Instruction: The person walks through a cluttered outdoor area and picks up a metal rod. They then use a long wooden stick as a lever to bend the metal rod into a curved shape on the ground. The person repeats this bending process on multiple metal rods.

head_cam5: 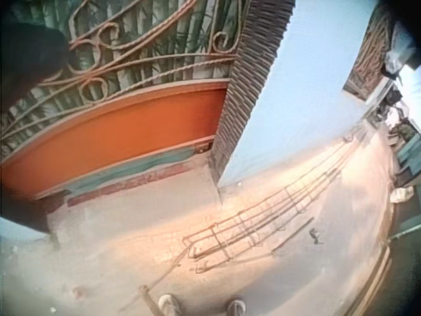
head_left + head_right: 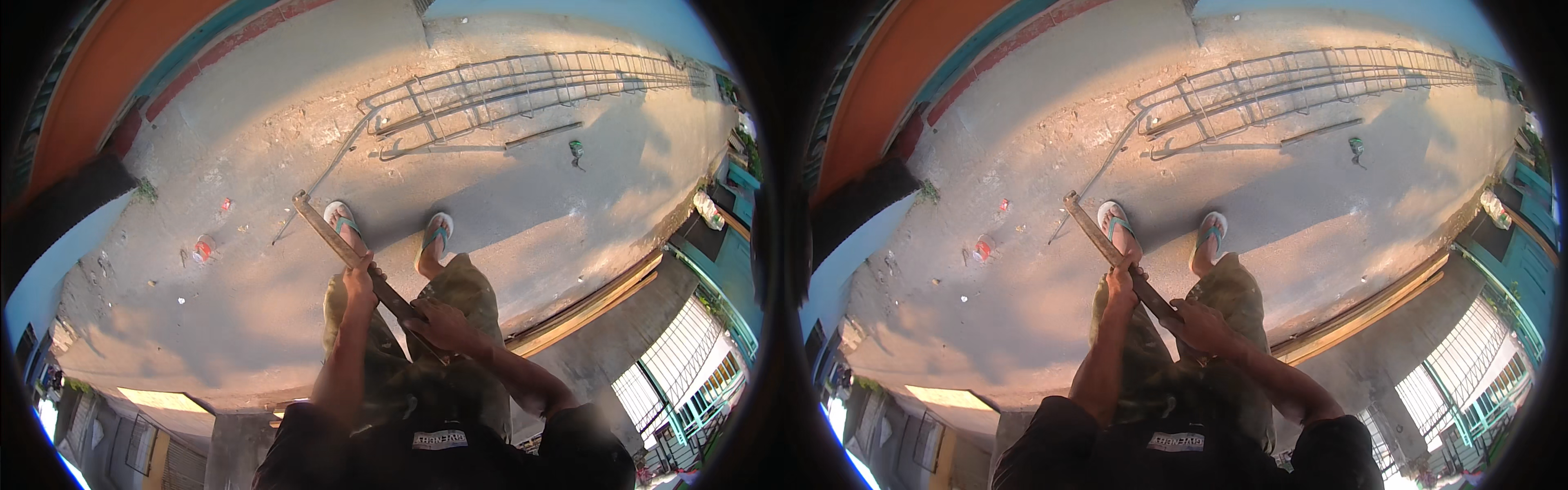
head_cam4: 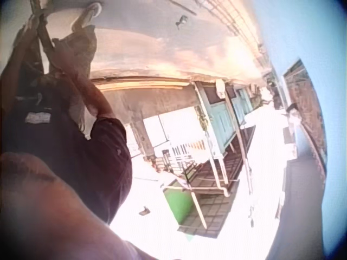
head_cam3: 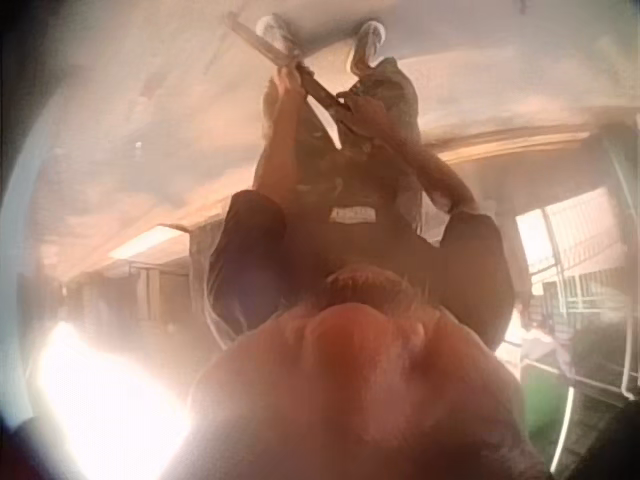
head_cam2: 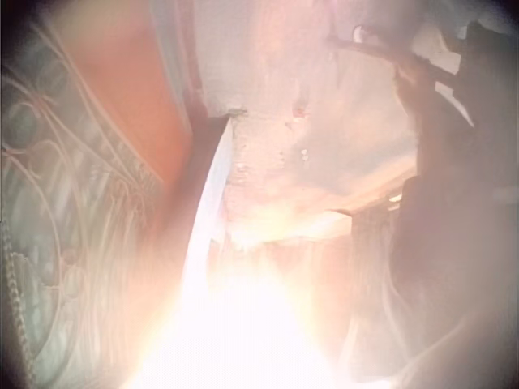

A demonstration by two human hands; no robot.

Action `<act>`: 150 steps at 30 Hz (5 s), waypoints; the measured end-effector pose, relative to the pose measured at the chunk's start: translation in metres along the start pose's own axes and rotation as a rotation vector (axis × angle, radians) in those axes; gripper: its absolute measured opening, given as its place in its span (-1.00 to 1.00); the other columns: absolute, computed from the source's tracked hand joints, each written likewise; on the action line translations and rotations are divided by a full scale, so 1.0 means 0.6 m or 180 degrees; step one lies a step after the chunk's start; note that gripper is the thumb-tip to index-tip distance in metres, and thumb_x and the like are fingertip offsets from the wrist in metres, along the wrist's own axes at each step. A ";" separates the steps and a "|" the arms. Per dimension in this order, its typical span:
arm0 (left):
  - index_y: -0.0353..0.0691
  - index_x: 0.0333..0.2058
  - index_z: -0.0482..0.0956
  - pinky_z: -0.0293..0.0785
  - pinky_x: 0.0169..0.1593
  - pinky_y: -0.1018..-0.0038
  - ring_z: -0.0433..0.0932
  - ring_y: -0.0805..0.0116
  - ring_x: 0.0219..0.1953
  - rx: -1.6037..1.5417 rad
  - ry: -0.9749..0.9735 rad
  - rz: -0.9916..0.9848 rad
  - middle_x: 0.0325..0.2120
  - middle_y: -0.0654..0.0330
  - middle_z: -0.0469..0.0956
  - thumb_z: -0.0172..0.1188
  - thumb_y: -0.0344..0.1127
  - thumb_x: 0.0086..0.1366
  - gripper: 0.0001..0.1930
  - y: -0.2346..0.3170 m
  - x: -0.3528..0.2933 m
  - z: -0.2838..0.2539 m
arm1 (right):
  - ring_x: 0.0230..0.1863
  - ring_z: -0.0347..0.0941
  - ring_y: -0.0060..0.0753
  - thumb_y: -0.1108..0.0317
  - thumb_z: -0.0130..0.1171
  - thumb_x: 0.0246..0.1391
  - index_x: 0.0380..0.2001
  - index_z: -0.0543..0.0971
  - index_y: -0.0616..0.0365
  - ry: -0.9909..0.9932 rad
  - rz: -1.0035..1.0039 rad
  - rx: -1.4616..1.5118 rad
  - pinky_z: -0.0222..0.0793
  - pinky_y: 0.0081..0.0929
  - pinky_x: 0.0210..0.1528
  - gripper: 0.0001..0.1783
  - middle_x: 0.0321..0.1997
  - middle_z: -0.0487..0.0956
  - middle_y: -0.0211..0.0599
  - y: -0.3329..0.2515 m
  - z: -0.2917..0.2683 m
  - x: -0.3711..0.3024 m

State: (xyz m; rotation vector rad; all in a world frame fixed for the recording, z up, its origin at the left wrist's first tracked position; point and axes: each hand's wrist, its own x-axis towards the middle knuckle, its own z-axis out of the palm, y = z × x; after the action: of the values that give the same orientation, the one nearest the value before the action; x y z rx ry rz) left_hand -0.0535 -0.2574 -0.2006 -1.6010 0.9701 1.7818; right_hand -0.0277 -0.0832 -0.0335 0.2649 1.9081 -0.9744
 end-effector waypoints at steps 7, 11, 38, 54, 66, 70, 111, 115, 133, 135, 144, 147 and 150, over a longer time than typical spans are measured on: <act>-0.20 -0.23 0.36 0.46 -0.54 0.36 0.43 0.35 -0.63 -0.0376 0.0543 -0.0195 -0.59 0.23 0.38 0.28 -0.28 0.23 -0.73 -0.060 0.016 0.003 | 0.05 0.42 0.16 0.18 0.27 0.08 -0.02 0.43 0.25 0.0746 -0.0433 -0.1024 0.38 -0.04 0.01 -0.51 0.00 0.47 0.10 0.231 -0.184 0.288; -0.22 -0.25 0.36 0.48 -0.53 0.35 0.45 0.35 -0.61 -0.0282 0.0729 -0.0137 -0.57 0.21 0.40 0.28 -0.25 0.23 -0.71 -0.122 0.036 0.042 | 0.00 0.48 0.08 0.04 0.19 0.15 -0.01 0.41 0.29 0.0095 -0.0418 -0.1015 0.35 -0.08 0.04 -0.45 -0.11 0.53 0.12 0.222 -0.230 0.387; -0.35 0.24 0.10 0.45 0.05 0.13 0.48 0.00 0.08 0.0468 0.3452 0.0387 -0.01 -0.07 0.51 0.44 -0.05 0.04 -0.07 0.186 0.697 -0.295 | -0.29 0.49 0.35 0.47 0.21 -0.18 -0.11 0.30 0.11 0.0077 0.1112 -0.2380 0.34 0.15 -0.28 -0.50 -0.43 0.54 0.13 0.445 -0.263 0.258; -0.25 -0.28 0.39 0.51 -0.45 0.27 0.34 0.36 -0.66 -0.0721 0.1803 -0.0501 -0.62 0.22 0.34 -0.04 -0.05 0.45 -0.67 0.274 0.639 -0.441 | -0.35 0.46 0.38 0.52 0.12 -0.21 -0.32 0.33 0.16 0.0588 0.1587 -0.3024 0.27 0.14 -0.35 -0.69 -0.51 0.49 0.14 0.294 -0.229 0.238; -0.28 -0.37 0.51 0.33 -0.60 0.44 0.22 0.50 -0.69 -0.0672 0.1381 0.0356 -0.67 0.25 0.41 -0.02 -0.16 0.43 -0.69 0.245 0.609 -0.443 | -0.66 0.34 -0.09 0.55 0.11 -0.22 -0.50 0.28 0.18 0.0540 0.0843 -0.2952 0.24 -0.24 -0.56 -0.78 -0.71 0.31 -0.18 0.076 -0.280 0.189; -0.27 -0.27 0.55 0.43 -0.54 0.41 0.33 0.49 -0.65 -0.0253 0.0680 -0.0081 -0.56 0.22 0.55 -0.01 -0.16 0.43 -0.71 0.239 0.612 -0.485 | -0.60 0.45 -0.01 0.50 0.16 -0.20 -0.46 0.35 0.21 0.0370 0.0925 -0.2954 0.30 -0.22 -0.54 -0.79 -0.66 0.42 -0.09 -0.018 -0.287 0.228; -0.16 -0.26 0.48 0.44 -0.49 0.58 0.54 0.52 -0.58 0.1380 -0.0326 0.0869 -0.39 0.16 0.66 0.09 -0.15 0.38 -0.79 0.297 0.550 -0.499 | -0.07 0.51 -0.04 0.02 0.15 0.19 -0.18 0.59 0.29 -0.0572 -0.0591 -0.3385 0.45 -0.06 -0.08 -0.53 -0.14 0.53 -0.02 -0.041 -0.094 0.772; -0.23 -0.35 0.54 0.37 -0.57 0.57 0.50 0.51 -0.65 0.2728 0.1429 0.1281 -0.51 0.21 0.60 0.26 0.11 0.21 -0.56 0.392 0.611 -0.469 | -0.12 0.54 -0.06 0.01 0.16 0.18 -0.25 0.57 0.28 0.0386 -0.0946 -0.3177 0.45 -0.11 -0.11 -0.54 -0.19 0.54 0.00 -0.001 -0.063 0.706; -0.46 -0.04 0.29 0.60 -0.20 0.07 0.60 0.05 -0.27 -0.1929 0.0128 0.0153 -0.25 -0.08 0.47 -0.15 -0.11 0.50 -0.59 0.256 0.529 0.118 | -0.28 0.58 -0.11 0.06 0.23 0.10 -0.35 0.50 0.13 0.1282 -0.0708 -0.3275 0.45 -0.19 -0.16 -0.67 -0.43 0.59 -0.19 0.074 0.004 0.783; -0.35 -0.22 0.28 0.57 -0.36 0.16 0.42 0.24 -0.53 -0.2192 0.0221 0.0245 -0.48 0.11 0.36 -0.19 -0.08 0.51 -0.63 0.234 0.542 0.146 | -0.19 0.55 -0.10 0.10 0.25 0.08 -0.32 0.50 0.13 0.1370 -0.0848 -0.3038 0.42 -0.18 -0.08 -0.68 -0.37 0.57 -0.17 0.077 0.005 0.778; -0.28 -0.36 0.25 0.46 -0.50 0.28 0.27 0.36 -0.61 -0.1906 -0.0093 0.0998 -0.56 0.17 0.26 -0.23 -0.07 0.51 -0.62 0.196 0.580 0.142 | 0.02 0.40 0.00 0.38 0.23 0.00 -0.05 0.50 0.19 0.0467 -0.1001 -0.2681 0.36 -0.15 0.12 -0.60 -0.03 0.42 -0.06 0.327 -0.079 0.640; -0.24 -0.37 0.25 0.37 -0.43 0.27 0.17 0.41 -0.58 -0.1983 -0.0403 0.1098 -0.58 0.25 0.14 -0.21 -0.14 0.52 -0.69 0.189 0.588 0.130 | 0.02 0.40 0.01 0.42 0.21 -0.04 -0.06 0.50 0.19 0.0806 -0.0689 -0.2988 0.37 -0.15 0.10 -0.60 -0.03 0.43 -0.06 0.464 -0.145 0.655; -0.24 -0.38 0.24 0.31 -0.42 0.31 0.14 0.42 -0.57 -0.1832 -0.0450 0.1195 -0.60 0.28 0.11 -0.20 -0.27 0.49 -0.76 0.193 0.595 0.125 | 0.04 0.40 0.01 0.44 0.19 -0.05 -0.03 0.47 0.21 0.0748 -0.0960 -0.2962 0.36 -0.14 0.10 -0.56 -0.02 0.43 -0.06 0.501 -0.147 0.660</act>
State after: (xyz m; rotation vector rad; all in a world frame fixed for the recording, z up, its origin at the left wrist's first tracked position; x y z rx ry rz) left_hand -0.2395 -0.2884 -0.5339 -1.6548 0.7652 2.5743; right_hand -0.1319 0.0972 -0.4935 -0.4829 2.4458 -0.1507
